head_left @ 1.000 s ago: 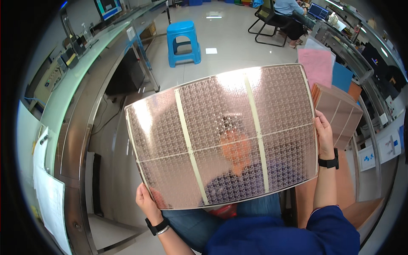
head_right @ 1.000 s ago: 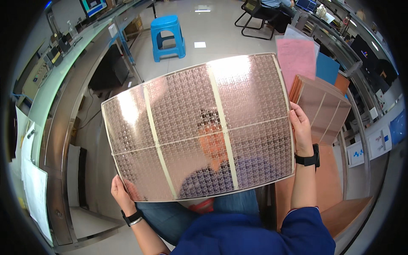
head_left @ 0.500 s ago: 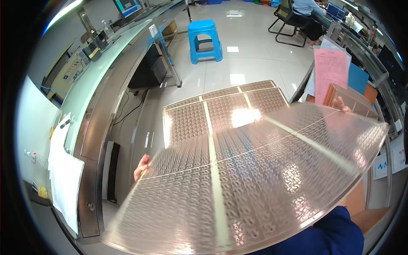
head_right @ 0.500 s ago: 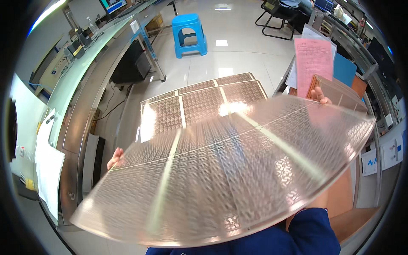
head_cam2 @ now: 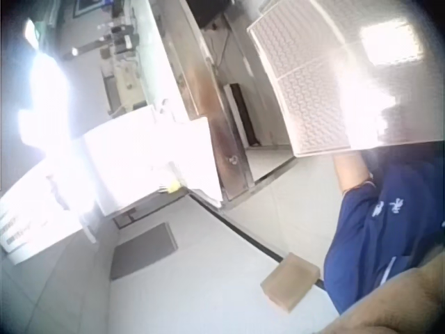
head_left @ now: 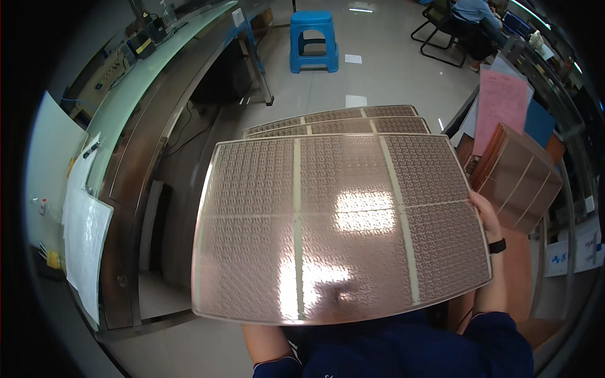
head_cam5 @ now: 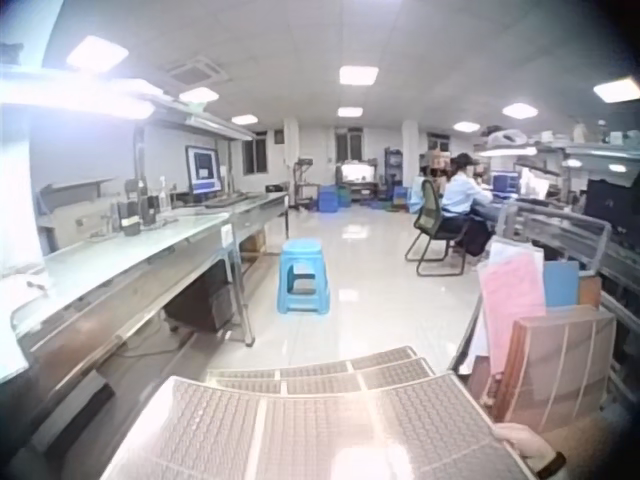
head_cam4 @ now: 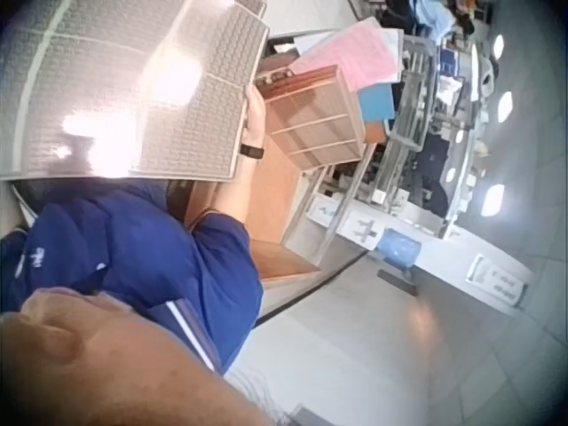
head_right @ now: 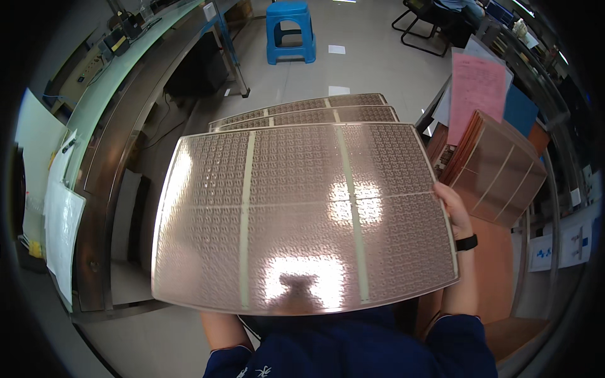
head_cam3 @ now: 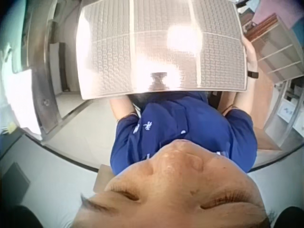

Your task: Picking up flexible copper-patterned circuit sheets, inspecting them under light, and placing them into an organizer rack.

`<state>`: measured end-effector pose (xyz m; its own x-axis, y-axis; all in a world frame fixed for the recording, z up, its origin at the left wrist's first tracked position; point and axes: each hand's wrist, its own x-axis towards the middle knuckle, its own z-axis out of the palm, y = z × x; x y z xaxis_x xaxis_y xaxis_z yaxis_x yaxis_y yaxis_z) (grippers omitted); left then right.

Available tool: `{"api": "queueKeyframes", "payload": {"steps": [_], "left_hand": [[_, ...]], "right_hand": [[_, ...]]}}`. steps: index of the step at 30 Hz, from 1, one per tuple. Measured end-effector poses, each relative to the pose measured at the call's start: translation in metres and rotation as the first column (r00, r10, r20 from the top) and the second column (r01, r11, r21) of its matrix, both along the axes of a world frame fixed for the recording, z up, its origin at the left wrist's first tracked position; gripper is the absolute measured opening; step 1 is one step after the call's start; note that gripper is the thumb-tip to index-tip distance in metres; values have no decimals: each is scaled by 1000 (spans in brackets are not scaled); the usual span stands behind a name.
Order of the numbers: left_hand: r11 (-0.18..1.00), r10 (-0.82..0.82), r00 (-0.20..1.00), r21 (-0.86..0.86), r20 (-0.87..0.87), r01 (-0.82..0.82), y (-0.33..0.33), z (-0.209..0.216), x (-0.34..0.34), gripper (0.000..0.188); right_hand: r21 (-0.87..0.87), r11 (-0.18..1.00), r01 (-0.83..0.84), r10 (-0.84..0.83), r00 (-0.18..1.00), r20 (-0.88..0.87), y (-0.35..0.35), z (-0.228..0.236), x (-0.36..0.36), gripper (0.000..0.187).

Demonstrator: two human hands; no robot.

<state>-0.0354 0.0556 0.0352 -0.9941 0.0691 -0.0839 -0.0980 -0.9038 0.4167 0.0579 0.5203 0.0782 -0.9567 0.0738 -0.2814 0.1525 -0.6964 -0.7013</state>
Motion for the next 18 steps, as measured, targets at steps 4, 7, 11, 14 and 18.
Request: {"api": "queueKeyframes", "payload": {"steps": [4, 7, 11, 14, 18], "left_hand": [[999, 47, 991, -20, -128, -50, 8, -57, 21, 47], [990, 136, 988, -23, -72, -138, 39, -18, 23, 48], [995, 79, 995, -51, -59, -82, 89, 4, 51, 46], [948, 96, 995, -301, -38, -103, 90, 4, 48, 44], [947, 64, 997, -311, -49, -77, 65, 5, 41, 42]], "right_hand": [[43, 999, 8, -8, 1000, -13, 0, -42, -4, 32], [33, 986, 163, -162, 986, -44, -49, -42, -15, 27], [-74, 986, 147, -152, 985, -76, -108, -72, -10, 27], [-77, 990, 115, -117, 993, -9, -131, -68, 2, 27], [-183, 969, 163, -190, 972, -140, -82, -58, 3, 52]]}}
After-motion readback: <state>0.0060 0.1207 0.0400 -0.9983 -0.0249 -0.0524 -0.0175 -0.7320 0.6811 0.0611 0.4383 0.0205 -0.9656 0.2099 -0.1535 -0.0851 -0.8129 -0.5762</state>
